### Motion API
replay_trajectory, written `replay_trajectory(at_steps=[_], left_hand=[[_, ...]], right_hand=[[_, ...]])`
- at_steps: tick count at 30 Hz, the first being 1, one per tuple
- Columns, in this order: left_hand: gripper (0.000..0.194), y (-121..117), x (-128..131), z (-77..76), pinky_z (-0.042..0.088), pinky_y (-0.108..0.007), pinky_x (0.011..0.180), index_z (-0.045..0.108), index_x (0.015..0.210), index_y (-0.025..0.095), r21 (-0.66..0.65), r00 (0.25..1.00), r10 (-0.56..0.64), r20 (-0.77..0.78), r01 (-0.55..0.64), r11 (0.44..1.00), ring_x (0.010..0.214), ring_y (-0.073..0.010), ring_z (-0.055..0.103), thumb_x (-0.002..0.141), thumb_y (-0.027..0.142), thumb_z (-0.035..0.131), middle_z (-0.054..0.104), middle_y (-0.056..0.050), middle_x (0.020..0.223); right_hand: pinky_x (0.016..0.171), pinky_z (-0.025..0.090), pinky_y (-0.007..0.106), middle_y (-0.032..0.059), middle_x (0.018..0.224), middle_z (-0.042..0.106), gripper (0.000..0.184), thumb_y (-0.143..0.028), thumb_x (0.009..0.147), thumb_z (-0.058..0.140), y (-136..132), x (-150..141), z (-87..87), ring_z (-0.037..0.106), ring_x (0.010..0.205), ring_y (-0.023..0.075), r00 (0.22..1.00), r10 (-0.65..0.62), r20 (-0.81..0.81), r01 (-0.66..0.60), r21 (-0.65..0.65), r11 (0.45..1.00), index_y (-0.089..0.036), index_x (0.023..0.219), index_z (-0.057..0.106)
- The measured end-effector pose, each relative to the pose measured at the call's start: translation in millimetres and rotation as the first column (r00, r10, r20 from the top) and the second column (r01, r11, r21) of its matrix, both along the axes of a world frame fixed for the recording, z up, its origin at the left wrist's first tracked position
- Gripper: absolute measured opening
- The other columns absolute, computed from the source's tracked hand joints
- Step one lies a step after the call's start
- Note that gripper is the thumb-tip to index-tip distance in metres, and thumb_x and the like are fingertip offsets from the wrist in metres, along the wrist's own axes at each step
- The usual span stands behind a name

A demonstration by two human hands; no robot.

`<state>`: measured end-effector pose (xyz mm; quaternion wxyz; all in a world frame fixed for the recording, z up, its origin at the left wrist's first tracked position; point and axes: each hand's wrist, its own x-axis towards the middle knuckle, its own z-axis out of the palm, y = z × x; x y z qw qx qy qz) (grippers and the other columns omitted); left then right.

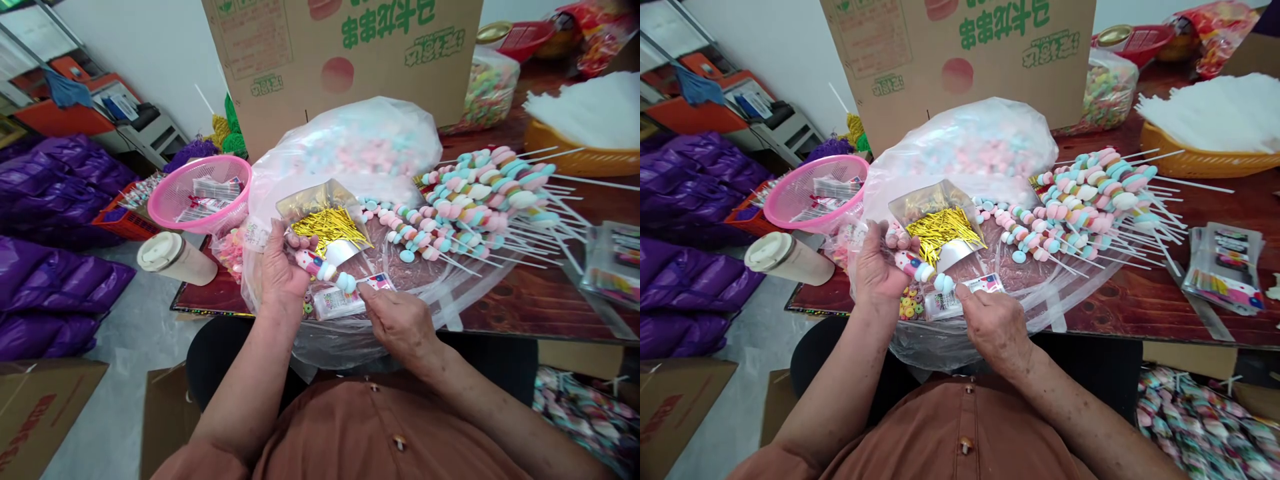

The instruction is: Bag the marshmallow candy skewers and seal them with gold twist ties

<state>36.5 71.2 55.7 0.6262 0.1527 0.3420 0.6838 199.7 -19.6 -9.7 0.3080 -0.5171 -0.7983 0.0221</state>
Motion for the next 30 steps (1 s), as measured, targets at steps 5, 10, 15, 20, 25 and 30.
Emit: replay_trajectory(at_steps=[5, 10, 15, 20, 25, 30], left_hand=[[0.038, -2, 9, -1.6, 0.051, -0.026, 0.060, 0.052, 0.064, 0.016, -0.210, 0.990, -0.022, 0.139, 0.051, 0.976, 0.036, -0.0058, 0.043, 0.087, 0.045, 0.044, 0.039, 0.008, 0.039], [0.041, -5, 14, -2.0, 0.050, -0.028, 0.058, 0.054, 0.065, 0.016, -0.229, 0.985, -0.066, 0.158, 0.102, 0.968, 0.039, -0.0084, 0.047, 0.081, 0.054, 0.048, 0.043, 0.007, 0.040], [0.030, -10, 13, -4.0, 0.050, -0.026, 0.062, 0.061, 0.075, 0.017, -0.051, 0.979, -0.182, 0.095, 0.187, 0.981, 0.052, -0.0103, 0.057, 0.077, 0.047, 0.059, 0.056, 0.003, 0.053], [0.028, -18, 24, -5.3, 0.051, -0.028, 0.068, 0.061, 0.071, 0.017, -0.049, 0.972, -0.230, 0.055, 0.233, 0.971, 0.043, -0.0071, 0.050, 0.080, 0.042, 0.058, 0.045, 0.008, 0.041], [0.026, -24, 31, -13.4, 0.051, -0.026, 0.063, 0.060, 0.070, 0.016, -0.086, 0.977, -0.201, 0.074, 0.207, 0.975, 0.043, -0.0074, 0.050, 0.078, 0.041, 0.061, 0.047, 0.007, 0.042], [0.027, -15, 15, -9.6, 0.049, -0.023, 0.056, 0.056, 0.066, 0.016, -0.158, 0.990, -0.099, 0.095, 0.114, 0.981, 0.040, -0.0074, 0.049, 0.076, 0.040, 0.064, 0.047, 0.007, 0.041]], right_hand=[[0.056, 0.042, 0.023, 0.0042, 0.061, 0.063, 0.028, -0.016, 0.087, 0.041, 0, 4, -1.8, 0.056, 0.057, 0.0139, 0.987, 0.083, -0.135, -0.076, 0.061, 0.995, -0.015, 0.100, 0.066], [0.053, 0.043, 0.021, 0.0025, 0.068, 0.067, 0.022, -0.023, 0.086, 0.046, 4, 11, 7.6, 0.059, 0.057, 0.0132, 0.872, -0.038, -0.488, -0.054, -0.174, 0.983, -0.016, 0.093, 0.065], [0.046, 0.036, 0.021, -0.0024, 0.054, 0.056, 0.023, -0.031, 0.087, 0.044, 1, 18, 18.5, 0.048, 0.048, 0.0103, 0.785, -0.016, -0.619, -0.328, -0.438, 0.837, -0.018, 0.082, 0.062], [0.040, 0.026, 0.019, -0.0080, 0.040, 0.040, 0.031, -0.040, 0.089, 0.039, 2, 5, 19.5, 0.032, 0.037, 0.0072, 0.662, -0.172, -0.730, -0.515, -0.610, 0.602, -0.019, 0.068, 0.048], [0.047, 0.032, 0.021, -0.0055, 0.046, 0.045, 0.031, -0.038, 0.088, 0.039, 4, -11, 15.5, 0.041, 0.044, 0.0092, 0.692, -0.141, -0.708, -0.387, -0.528, 0.756, -0.019, 0.066, 0.048], [0.056, 0.036, 0.023, -0.0003, 0.062, 0.055, 0.022, -0.032, 0.087, 0.042, -3, 1, 11.2, 0.049, 0.058, 0.0126, 0.869, 0.007, -0.494, -0.235, -0.400, 0.886, -0.018, 0.074, 0.055]])
